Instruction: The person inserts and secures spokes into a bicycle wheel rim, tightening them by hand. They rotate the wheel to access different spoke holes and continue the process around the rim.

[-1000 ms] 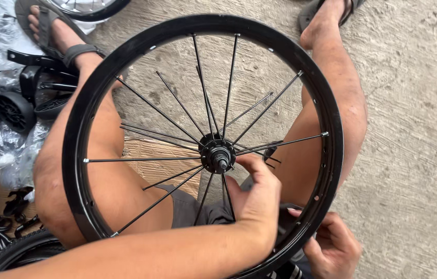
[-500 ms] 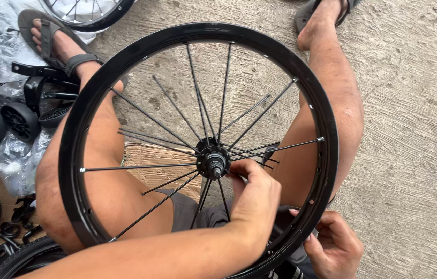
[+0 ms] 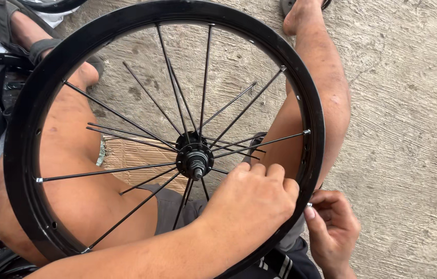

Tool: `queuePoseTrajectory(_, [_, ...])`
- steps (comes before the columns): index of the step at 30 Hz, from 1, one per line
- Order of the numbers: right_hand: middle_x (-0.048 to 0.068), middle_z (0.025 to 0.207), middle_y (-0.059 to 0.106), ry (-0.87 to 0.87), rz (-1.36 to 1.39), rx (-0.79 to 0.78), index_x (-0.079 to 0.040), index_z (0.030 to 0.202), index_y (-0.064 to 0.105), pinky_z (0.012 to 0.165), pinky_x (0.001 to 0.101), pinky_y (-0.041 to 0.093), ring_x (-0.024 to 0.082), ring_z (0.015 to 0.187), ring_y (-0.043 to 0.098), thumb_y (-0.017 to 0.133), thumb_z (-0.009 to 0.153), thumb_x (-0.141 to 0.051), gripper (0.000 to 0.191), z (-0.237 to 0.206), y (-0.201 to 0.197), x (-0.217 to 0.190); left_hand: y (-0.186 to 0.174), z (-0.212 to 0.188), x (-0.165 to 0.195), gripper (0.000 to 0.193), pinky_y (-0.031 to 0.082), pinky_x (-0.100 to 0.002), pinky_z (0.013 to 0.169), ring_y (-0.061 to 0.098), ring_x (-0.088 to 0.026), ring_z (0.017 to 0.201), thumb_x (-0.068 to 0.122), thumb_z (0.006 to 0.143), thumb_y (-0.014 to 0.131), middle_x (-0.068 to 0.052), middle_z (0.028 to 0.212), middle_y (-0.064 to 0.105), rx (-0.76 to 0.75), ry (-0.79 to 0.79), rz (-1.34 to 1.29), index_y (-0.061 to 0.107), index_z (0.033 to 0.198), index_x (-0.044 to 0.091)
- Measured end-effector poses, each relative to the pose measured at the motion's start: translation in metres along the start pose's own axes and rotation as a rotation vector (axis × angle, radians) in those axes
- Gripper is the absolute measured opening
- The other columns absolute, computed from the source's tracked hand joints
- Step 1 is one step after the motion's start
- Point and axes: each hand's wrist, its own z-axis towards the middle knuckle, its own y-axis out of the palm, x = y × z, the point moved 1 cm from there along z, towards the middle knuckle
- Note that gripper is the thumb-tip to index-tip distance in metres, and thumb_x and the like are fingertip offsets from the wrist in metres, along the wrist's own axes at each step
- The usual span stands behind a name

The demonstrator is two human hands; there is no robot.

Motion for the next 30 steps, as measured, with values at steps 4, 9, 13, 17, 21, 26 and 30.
queuePoseTrajectory(4, [0.006,0.090,0.068,0.036,-0.083,0.039,0.005,0.114,0.064,0.063,0.0175,0.048,0.004,0.073,0.061,0.069,0.095,-0.001,0.021,0.007,0.003,-0.003,0.003,0.000,-0.004,0.011,0.053,-0.034,0.064,0.071,-0.023,0.077,0.017,0.081,0.068,-0.008,0.082,0.067,-0.004,0.032,-0.025,0.067,0.085,0.007])
queuePoseTrajectory(9, [0.007,0.098,0.072,-0.008,-0.060,0.008,0.006,0.115,0.065,0.073,0.0200,0.057,0.007,0.084,0.069,0.070,0.094,0.001,0.022,0.013,0.011,-0.009,0.010,0.003,-0.004,0.011,0.053,-0.034,0.062,0.071,-0.022,0.075,0.017,0.081,0.069,-0.008,0.082,0.067,0.008,0.034,-0.035,0.067,0.084,0.007])
queuePoseTrajectory(13, [0.011,0.110,0.072,-0.104,-0.023,-0.030,0.006,0.113,0.066,0.082,0.0253,0.062,0.012,0.094,0.072,0.071,0.095,-0.003,0.020,0.016,0.014,-0.010,0.013,0.005,-0.004,0.010,0.054,-0.034,0.061,0.071,-0.021,0.073,0.017,0.080,0.071,-0.007,0.081,0.067,0.024,0.041,-0.041,0.067,0.083,0.008])
queuePoseTrajectory(17, [0.015,0.109,0.074,-0.089,0.002,-0.059,0.007,0.112,0.068,0.078,0.0284,0.065,0.016,0.091,0.074,0.073,0.095,-0.008,0.023,0.017,0.011,-0.007,0.013,0.006,-0.005,0.013,0.054,-0.031,0.058,0.071,-0.019,0.073,0.017,0.080,0.072,-0.008,0.081,0.068,-0.030,0.072,-0.051,0.068,0.084,0.006])
queuePoseTrajectory(21, [0.015,0.109,0.074,-0.077,0.001,-0.057,0.007,0.111,0.069,0.080,0.0287,0.065,0.016,0.092,0.074,0.074,0.094,-0.007,0.023,0.016,0.009,-0.003,0.011,0.006,-0.004,0.014,0.055,-0.031,0.058,0.071,-0.020,0.073,0.018,0.079,0.073,-0.008,0.081,0.068,0.004,0.063,-0.063,0.068,0.085,0.006])
queuePoseTrajectory(26, [0.015,0.110,0.073,-0.127,0.000,-0.062,0.008,0.112,0.068,0.084,0.0291,0.065,0.016,0.095,0.074,0.073,0.094,-0.004,0.021,0.019,0.011,-0.008,0.012,0.006,-0.004,0.013,0.055,-0.032,0.059,0.072,-0.021,0.073,0.017,0.079,0.073,-0.008,0.081,0.068,0.054,0.053,-0.080,0.068,0.085,0.007])
queuePoseTrajectory(30, [0.015,0.112,0.071,-0.185,0.013,-0.071,0.009,0.114,0.067,0.090,0.0292,0.063,0.017,0.102,0.072,0.072,0.096,0.000,0.020,0.023,0.014,-0.013,0.012,0.007,-0.004,0.014,0.055,-0.031,0.060,0.072,-0.020,0.074,0.017,0.079,0.074,-0.008,0.081,0.069,0.071,0.058,-0.072,0.068,0.086,0.006])
